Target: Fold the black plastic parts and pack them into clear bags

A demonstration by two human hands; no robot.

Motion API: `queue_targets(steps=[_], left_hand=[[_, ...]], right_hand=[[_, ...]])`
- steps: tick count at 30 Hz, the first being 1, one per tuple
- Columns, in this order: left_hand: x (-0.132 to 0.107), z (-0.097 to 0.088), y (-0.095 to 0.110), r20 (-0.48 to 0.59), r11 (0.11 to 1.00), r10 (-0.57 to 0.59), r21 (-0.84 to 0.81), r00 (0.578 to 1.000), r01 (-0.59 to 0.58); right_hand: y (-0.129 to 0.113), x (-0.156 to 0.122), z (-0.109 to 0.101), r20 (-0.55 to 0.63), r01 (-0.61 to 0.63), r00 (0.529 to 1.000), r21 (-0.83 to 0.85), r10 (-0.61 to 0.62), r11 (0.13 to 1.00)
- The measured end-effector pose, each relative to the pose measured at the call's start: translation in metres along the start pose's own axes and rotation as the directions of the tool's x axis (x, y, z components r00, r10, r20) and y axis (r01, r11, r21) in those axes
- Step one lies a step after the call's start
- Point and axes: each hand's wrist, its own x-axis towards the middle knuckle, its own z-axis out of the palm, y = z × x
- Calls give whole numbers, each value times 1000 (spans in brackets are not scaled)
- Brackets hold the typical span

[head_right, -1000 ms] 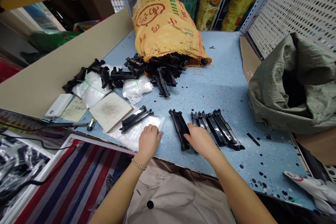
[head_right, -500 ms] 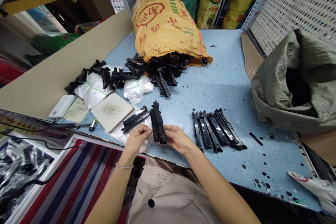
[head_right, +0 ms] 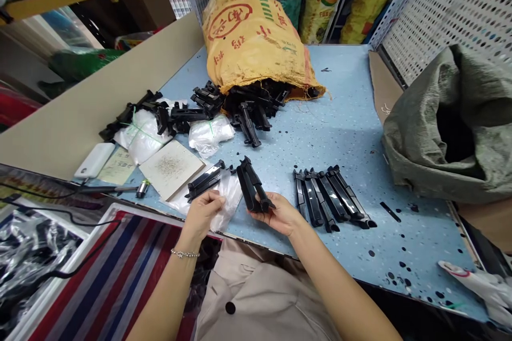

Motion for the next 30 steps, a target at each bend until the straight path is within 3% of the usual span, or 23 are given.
queue_targets(steps=[7, 13, 17, 21, 25, 30], left_hand=[[0, 20, -5, 40, 995, -65, -78, 997, 68], [2, 19, -7, -15, 998, 48, 35, 999, -48], [1, 20, -6, 79, 1000, 11, -29, 997, -9], [2, 15, -6, 22, 999, 13, -47, 1000, -12], [2, 16, -10, 62, 999, 38, -40, 997, -36], [-1, 19, -15, 71, 990, 87, 106, 994, -95]], right_hand=[[10, -3, 4, 62, -31, 998, 47, 28, 998], [11, -5, 4, 87, -38, 996, 27, 36, 999], [13, -2, 9, 67, -41, 997, 31, 39, 999], [12, -1, 8, 68, -39, 997, 51, 35, 998], [13, 0, 5, 69, -47, 997, 65, 42, 997], [11, -4, 3, 87, -20, 996, 85, 12, 996]])
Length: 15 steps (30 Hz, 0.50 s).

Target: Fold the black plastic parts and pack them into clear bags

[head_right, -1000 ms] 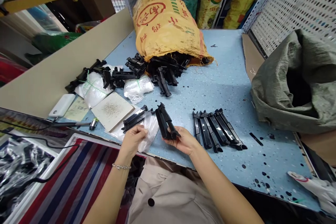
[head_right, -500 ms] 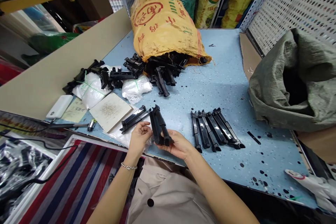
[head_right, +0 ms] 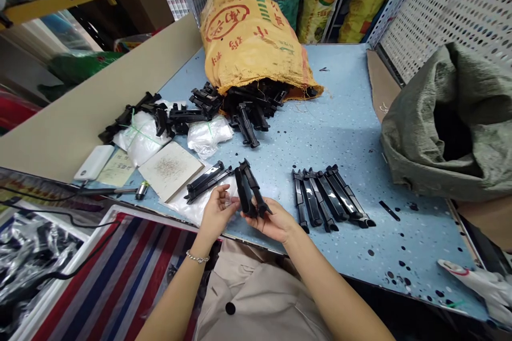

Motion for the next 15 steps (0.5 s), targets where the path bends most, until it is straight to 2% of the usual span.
queue_targets(steps=[3, 8, 12, 13, 15], left_hand=[[0, -4, 0, -4, 1000, -17, 24, 1000, 17], [2, -5, 1, -76, 997, -7, 71, 997, 13], [1, 0, 5, 43, 994, -68, -79, 997, 72], [0, -2, 6, 52, 989, -83, -118, 995, 89], [-1, -9, 8, 0, 982, -88, -170, 996, 87]], right_hand=[[-6, -6, -2, 23, 0, 1000, -20, 0, 1000], [-6, -9, 0, 13, -19, 1000, -56, 20, 998], [4, 3, 6, -41, -25, 999, -44, 23, 999], [6, 6, 7, -53, -19, 998, -37, 17, 999], [7, 11, 6, -71, -4, 997, -25, 2, 1000]])
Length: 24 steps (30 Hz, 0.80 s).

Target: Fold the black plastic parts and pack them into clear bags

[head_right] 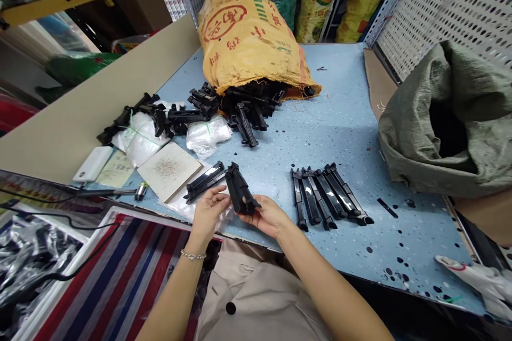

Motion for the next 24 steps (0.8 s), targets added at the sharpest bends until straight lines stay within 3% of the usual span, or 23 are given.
queue_targets(steps=[3, 5, 9, 13, 17, 19, 21, 24], left_hand=[[-3, -12, 7, -123, 997, 74, -22, 990, -77], [-4, -15, 10, -141, 993, 120, 21, 983, -118], [-5, 0, 11, -31, 989, 77, 130, 997, -73], [-3, 11, 12, -34, 999, 6, -42, 999, -7], [-4, -1, 18, 55, 985, -84, -144, 995, 91], [-6, -10, 20, 82, 998, -55, -37, 995, 58], [-8, -15, 18, 63, 970, 73, 226, 995, -86], [-12, -17, 13, 115, 751, 256, 602, 960, -273]], right_hand=[[-4, 1, -7, -18, 20, 1000, 14, -20, 1000], [-6, -2, -11, -23, 28, 999, 18, -27, 999], [-7, -7, -13, -18, 26, 1000, 14, -25, 1000], [-6, -9, -12, -14, 21, 1000, 2, -21, 1000], [-7, -10, -17, -32, 33, 999, -10, -34, 999], [-8, -10, -19, -49, 49, 998, -13, -50, 999], [-9, -10, -21, -65, 65, 996, -17, -66, 998], [-12, -14, -22, -85, 75, 993, -32, -77, 997]])
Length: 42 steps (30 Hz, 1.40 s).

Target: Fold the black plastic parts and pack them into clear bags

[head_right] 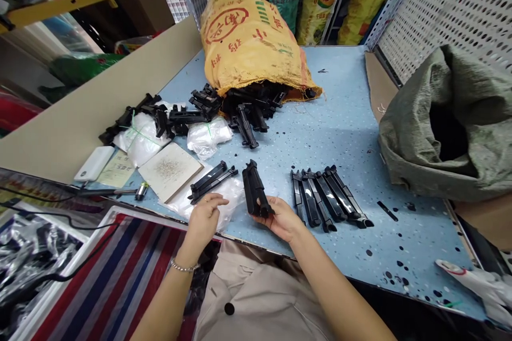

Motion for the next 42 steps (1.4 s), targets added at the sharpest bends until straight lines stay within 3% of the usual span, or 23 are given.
queue_targets(steps=[2, 5, 10, 14, 18, 21, 24, 26, 28, 29, 31, 33, 34, 36, 37, 38, 40, 42], left_hand=[[-2, 4, 0, 23, 989, 84, 121, 996, -86], [-2, 10, 2, 48, 974, 174, 141, 984, -179], [1, 13, 7, 52, 959, 261, 96, 964, -265], [-4, 7, 4, 3, 897, 326, 316, 946, -310], [-11, 1, -1, 77, 764, 331, 563, 941, -315], [-15, 3, 3, 123, 765, 312, 555, 942, -326], [-22, 10, 16, 223, 821, 330, 412, 917, -396], [-31, 17, 27, 349, 837, 384, 259, 855, -482], [-40, 23, 36, 463, 837, 433, 112, 773, -536], [-44, 26, 40, 503, 842, 438, 61, 746, -535], [-50, 27, 46, 548, 873, 403, 10, 733, -487], [-55, 19, 55, 568, 904, 354, -4, 743, -427], [-59, 10, 61, 574, 916, 329, 0, 750, -402], [-69, -19, 74, 585, 937, 260, 40, 768, -347], [-75, -37, 78, 592, 949, 207, 71, 779, -306], [-80, -56, 81, 615, 963, 133, 105, 778, -248], [-89, -87, 73, 666, 980, -17, 160, 746, -121], [-93, -99, 46, 709, 967, -190, 256, 679, 3]], right_hand=[[-3, -8, -1, -19, 14, 1000, -10, -14, 1000], [-5, -31, -1, -13, 12, 1000, 13, -12, 1000], [15, -67, -3, 196, -259, 952, 113, 233, 959], [32, -62, -10, 201, -357, 928, 250, 313, 900], [38, -51, -14, 204, -358, 930, 300, 307, 884], [39, -48, -14, 185, -313, 946, 326, 265, 892], [40, -41, -12, 198, -329, 940, 301, 279, 895], [40, -35, -9, 151, -256, 963, 279, 221, 925], [39, -28, -5, 30, -74, 997, 214, 70, 974], [39, -27, -3, -37, 31, 999, 129, -26, 991], [37, -30, 4, -99, 200, 971, -155, -216, 968], [34, -42, 13, 14, 285, 949, -456, -314, 843], [31, -51, 16, 118, 306, 949, -554, -291, 774], [20, -70, 20, 304, 308, 944, -657, -132, 689], [12, -79, 19, 333, 293, 941, -701, -65, 650], [3, -86, 16, 299, 272, 953, -762, -54, 587], [-17, -93, 2, 96, 173, 967, -928, -238, 331], [-35, -91, -18, -43, -75, 847, -996, -529, -40]])
